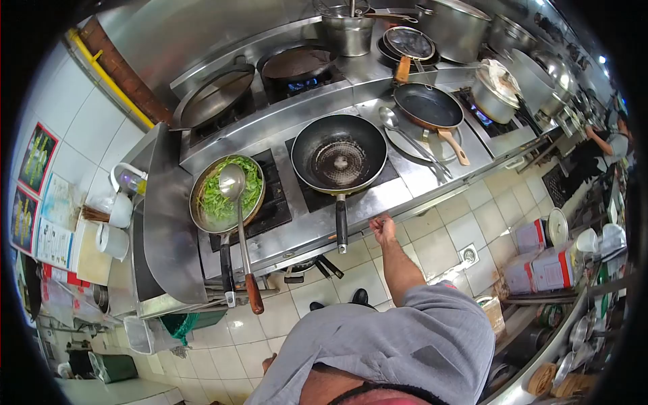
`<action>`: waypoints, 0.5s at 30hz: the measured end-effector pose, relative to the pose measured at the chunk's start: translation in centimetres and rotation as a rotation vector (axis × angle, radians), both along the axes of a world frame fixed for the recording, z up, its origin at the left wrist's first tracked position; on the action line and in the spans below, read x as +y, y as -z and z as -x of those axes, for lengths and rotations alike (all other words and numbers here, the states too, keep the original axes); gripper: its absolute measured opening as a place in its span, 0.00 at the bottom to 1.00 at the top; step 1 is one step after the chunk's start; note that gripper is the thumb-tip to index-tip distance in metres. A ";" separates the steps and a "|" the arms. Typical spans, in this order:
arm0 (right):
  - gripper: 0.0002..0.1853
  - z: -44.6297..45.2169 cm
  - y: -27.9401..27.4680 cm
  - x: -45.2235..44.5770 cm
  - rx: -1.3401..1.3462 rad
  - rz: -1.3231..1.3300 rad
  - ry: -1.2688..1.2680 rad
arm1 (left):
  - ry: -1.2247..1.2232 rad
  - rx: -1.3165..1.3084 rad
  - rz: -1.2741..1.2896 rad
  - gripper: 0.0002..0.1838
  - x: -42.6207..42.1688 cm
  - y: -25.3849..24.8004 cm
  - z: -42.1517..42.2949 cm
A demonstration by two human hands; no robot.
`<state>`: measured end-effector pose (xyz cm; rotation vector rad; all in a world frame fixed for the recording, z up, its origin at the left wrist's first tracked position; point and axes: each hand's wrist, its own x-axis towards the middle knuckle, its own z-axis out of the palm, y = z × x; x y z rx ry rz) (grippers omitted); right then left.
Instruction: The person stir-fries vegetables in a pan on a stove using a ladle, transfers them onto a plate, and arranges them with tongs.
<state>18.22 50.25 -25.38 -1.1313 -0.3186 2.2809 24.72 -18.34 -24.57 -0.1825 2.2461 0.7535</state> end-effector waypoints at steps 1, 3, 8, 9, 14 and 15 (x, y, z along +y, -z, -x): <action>0.20 0.1 0.7 0.1 0.002 0.000 -0.010 | -0.053 -0.005 0.017 0.21 0.4 -0.6 -0.7; 0.21 0.2 1.0 0.2 -0.021 -0.041 0.046 | -0.154 0.000 -0.003 0.20 1.3 -1.6 -1.4; 0.18 0.2 -0.7 0.1 -0.098 -0.054 0.093 | -0.383 0.041 -0.154 0.19 6.6 -6.3 0.4; 0.19 0.1 0.3 0.6 -0.038 -0.043 0.073 | -0.419 0.050 -0.181 0.19 8.1 -7.7 1.1; 0.22 0.1 -0.9 -0.1 -0.019 -0.076 0.082 | -0.546 0.065 -0.329 0.19 11.1 -9.5 3.8; 0.22 0.1 -1.1 -0.2 -0.026 -0.075 0.093 | -0.579 0.064 -0.399 0.18 11.2 -9.4 4.1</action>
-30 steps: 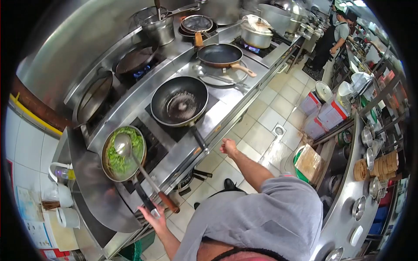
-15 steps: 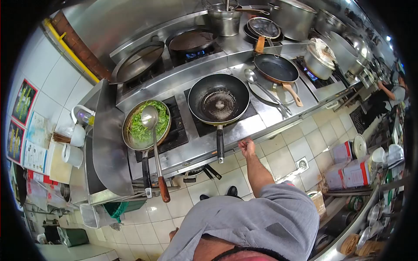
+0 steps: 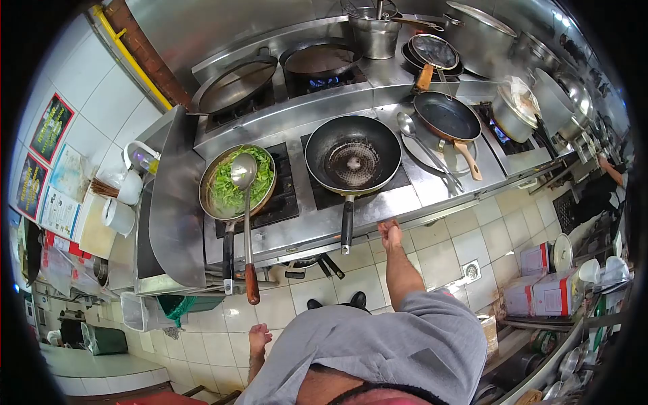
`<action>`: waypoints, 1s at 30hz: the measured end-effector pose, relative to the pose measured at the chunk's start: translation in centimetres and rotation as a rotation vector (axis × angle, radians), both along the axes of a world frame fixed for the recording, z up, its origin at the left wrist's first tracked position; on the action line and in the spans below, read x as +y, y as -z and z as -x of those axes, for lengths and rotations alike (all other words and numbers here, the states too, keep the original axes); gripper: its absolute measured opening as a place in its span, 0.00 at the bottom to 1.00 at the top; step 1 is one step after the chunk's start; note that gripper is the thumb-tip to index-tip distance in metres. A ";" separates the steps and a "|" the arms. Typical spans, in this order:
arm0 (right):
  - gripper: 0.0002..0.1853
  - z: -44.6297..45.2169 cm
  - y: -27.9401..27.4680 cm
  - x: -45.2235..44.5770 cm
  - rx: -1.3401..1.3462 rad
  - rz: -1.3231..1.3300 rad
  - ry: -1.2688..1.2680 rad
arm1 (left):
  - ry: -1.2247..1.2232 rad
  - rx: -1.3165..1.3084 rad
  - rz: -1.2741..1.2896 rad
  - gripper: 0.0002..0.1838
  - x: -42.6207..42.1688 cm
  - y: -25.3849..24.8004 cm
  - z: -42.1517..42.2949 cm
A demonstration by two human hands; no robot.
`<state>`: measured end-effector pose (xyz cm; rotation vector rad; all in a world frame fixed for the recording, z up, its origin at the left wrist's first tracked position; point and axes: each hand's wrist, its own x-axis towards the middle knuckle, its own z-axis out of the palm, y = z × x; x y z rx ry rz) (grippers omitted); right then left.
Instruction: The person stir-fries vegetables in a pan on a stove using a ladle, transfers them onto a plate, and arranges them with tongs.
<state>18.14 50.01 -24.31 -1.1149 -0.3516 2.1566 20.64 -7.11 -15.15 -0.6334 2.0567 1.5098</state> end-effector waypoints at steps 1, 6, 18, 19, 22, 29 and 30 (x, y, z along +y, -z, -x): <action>0.21 0.0 -0.2 -0.1 -0.007 0.000 0.012 | -0.010 -0.010 0.017 0.19 0.1 0.1 0.0; 0.19 -0.1 -1.1 -0.3 -0.019 0.010 0.008 | 0.033 -0.054 0.055 0.19 -1.0 0.7 -1.8; 0.19 -0.4 -1.3 -0.2 -0.035 -0.007 -0.003 | 0.123 -0.031 0.149 0.17 -1.0 1.0 -3.5; 0.22 -0.3 -1.1 -0.2 -0.032 -0.026 -0.002 | 0.088 -0.036 0.133 0.17 -0.7 1.3 -3.3; 0.21 -0.1 0.4 0.1 -0.013 -0.056 0.010 | 0.082 -0.066 0.151 0.17 0.6 -0.2 -2.4; 0.20 -0.3 -0.5 -0.1 -0.030 -0.053 -0.001 | 0.144 -0.065 0.132 0.18 0.4 -0.6 -1.8; 0.20 -0.3 -0.5 0.0 -0.025 -0.052 -0.007 | 0.143 -0.064 0.132 0.18 0.3 -0.5 -1.7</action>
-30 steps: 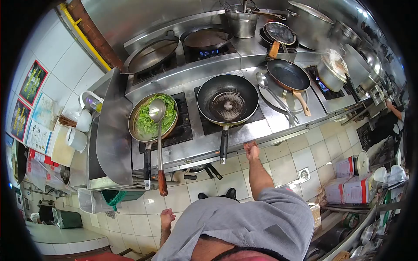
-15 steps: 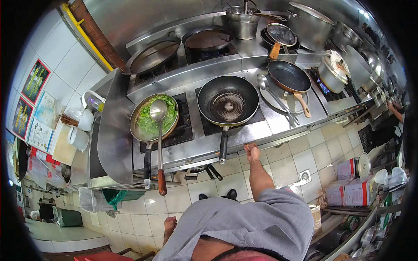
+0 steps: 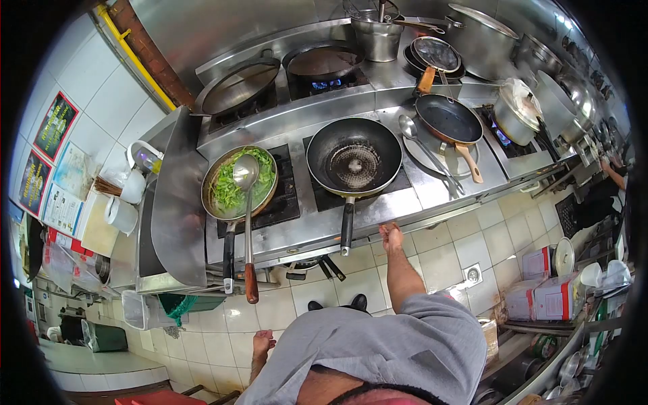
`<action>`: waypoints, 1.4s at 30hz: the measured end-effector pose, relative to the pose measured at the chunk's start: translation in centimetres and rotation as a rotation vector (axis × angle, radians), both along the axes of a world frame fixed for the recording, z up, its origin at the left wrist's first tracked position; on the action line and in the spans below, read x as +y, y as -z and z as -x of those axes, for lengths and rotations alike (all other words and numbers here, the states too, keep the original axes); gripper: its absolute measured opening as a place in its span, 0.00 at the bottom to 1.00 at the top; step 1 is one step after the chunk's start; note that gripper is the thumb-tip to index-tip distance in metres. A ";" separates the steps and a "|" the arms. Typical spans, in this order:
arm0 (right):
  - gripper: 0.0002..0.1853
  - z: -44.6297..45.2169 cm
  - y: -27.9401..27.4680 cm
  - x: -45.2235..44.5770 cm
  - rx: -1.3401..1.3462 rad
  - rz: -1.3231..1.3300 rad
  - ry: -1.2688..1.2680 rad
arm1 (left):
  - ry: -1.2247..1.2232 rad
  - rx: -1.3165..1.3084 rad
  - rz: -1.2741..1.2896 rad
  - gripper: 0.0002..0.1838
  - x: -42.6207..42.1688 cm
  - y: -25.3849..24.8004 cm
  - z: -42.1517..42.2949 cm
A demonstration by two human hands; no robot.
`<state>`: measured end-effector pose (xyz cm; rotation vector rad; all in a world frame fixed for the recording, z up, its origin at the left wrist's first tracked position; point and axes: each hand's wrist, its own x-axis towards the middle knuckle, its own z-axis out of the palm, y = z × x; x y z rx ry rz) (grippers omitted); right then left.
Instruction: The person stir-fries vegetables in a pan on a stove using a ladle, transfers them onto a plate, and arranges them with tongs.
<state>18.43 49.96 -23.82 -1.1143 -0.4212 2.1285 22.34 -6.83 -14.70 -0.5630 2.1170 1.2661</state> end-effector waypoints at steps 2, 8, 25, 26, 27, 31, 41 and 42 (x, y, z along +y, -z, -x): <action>0.19 0.1 0.1 -0.1 0.003 0.003 -0.006 | 0.040 0.023 0.030 0.18 0.0 -0.1 0.0; 0.18 0.0 0.4 0.0 0.008 -0.005 -0.002 | 0.041 0.012 0.084 0.18 1.7 -2.4 0.3; 0.22 -0.5 -23.2 -24.5 0.466 -0.005 -1.469 | -0.118 0.077 -1.012 0.29 10.6 -17.3 17.1; 0.23 0.8 -24.8 -25.7 0.512 0.024 -1.448 | -0.071 -0.004 -1.065 0.25 11.2 -17.9 17.6; 0.22 1.9 -27.3 -27.1 0.546 0.073 -1.382 | -0.026 -0.038 -1.116 0.23 11.3 -16.9 18.4; 0.18 6.0 -30.0 -30.9 0.306 -0.052 -1.129 | -0.025 -0.147 -1.089 0.13 12.0 -16.8 18.1; 0.22 2.3 -33.9 -32.9 -0.552 -1.245 -1.072 | 0.070 -0.241 -1.184 0.10 7.1 -17.3 18.5; 0.22 3.9 -32.8 -33.4 -0.565 -1.244 -1.066 | 0.077 -0.251 -1.190 0.10 7.3 -17.5 18.2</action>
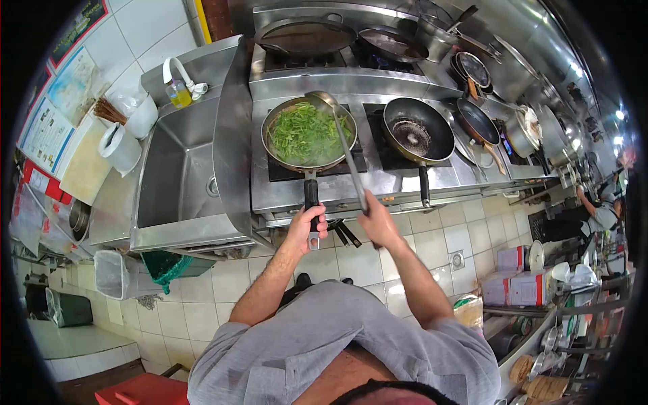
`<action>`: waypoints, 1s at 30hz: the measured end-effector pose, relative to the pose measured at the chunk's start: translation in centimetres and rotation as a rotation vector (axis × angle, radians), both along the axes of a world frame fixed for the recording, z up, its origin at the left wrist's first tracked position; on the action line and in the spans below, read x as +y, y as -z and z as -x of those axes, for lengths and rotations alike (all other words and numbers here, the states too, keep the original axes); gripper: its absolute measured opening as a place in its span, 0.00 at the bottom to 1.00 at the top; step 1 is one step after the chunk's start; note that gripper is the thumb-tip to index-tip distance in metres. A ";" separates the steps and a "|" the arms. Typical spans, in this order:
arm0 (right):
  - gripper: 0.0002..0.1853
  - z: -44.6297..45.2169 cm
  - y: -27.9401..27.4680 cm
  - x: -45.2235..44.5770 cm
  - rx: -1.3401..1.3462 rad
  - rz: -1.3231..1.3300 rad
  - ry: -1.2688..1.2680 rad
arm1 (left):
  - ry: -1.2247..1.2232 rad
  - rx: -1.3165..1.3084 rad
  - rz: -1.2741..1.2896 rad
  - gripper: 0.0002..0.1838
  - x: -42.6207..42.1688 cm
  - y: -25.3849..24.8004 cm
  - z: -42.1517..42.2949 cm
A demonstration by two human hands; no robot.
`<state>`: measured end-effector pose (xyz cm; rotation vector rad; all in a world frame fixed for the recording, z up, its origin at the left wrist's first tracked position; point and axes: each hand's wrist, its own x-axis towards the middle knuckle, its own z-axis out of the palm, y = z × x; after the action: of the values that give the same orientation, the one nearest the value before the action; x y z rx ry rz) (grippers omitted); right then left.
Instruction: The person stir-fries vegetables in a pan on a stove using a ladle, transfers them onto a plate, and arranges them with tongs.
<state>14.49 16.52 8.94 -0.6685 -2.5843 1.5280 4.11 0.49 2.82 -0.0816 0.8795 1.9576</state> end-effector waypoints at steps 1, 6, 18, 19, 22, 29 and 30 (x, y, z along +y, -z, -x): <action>0.22 1.6 1.3 -0.6 -0.023 0.015 0.022 | 0.014 -0.007 0.023 0.09 0.3 -0.3 -0.3; 0.24 -0.9 0.1 -0.2 -0.122 -0.095 -0.162 | 0.111 0.052 0.062 0.06 0.9 0.3 4.0; 0.25 -2.8 -2.4 1.5 -0.101 -0.172 -0.221 | 0.000 0.132 0.135 0.10 2.6 0.7 2.2; 0.27 -3.5 -3.4 1.5 -0.151 -0.205 -0.178 | 0.015 0.158 0.153 0.09 2.4 -0.4 1.3; 0.30 -3.9 -0.5 2.8 -0.090 -0.392 -0.134 | 0.042 0.034 0.090 0.08 2.5 -1.8 -2.5; 0.31 -1.8 0.2 0.5 -0.076 -0.001 -0.066 | 0.012 0.113 0.175 0.08 1.7 -0.7 0.0; 0.31 -2.4 -0.9 0.7 -0.070 -0.060 -0.113 | 0.004 0.115 0.176 0.08 1.5 -0.3 0.3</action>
<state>16.88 17.18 9.80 -0.5893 -2.7522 1.4750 3.82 1.97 3.15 -0.0707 1.1259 1.8922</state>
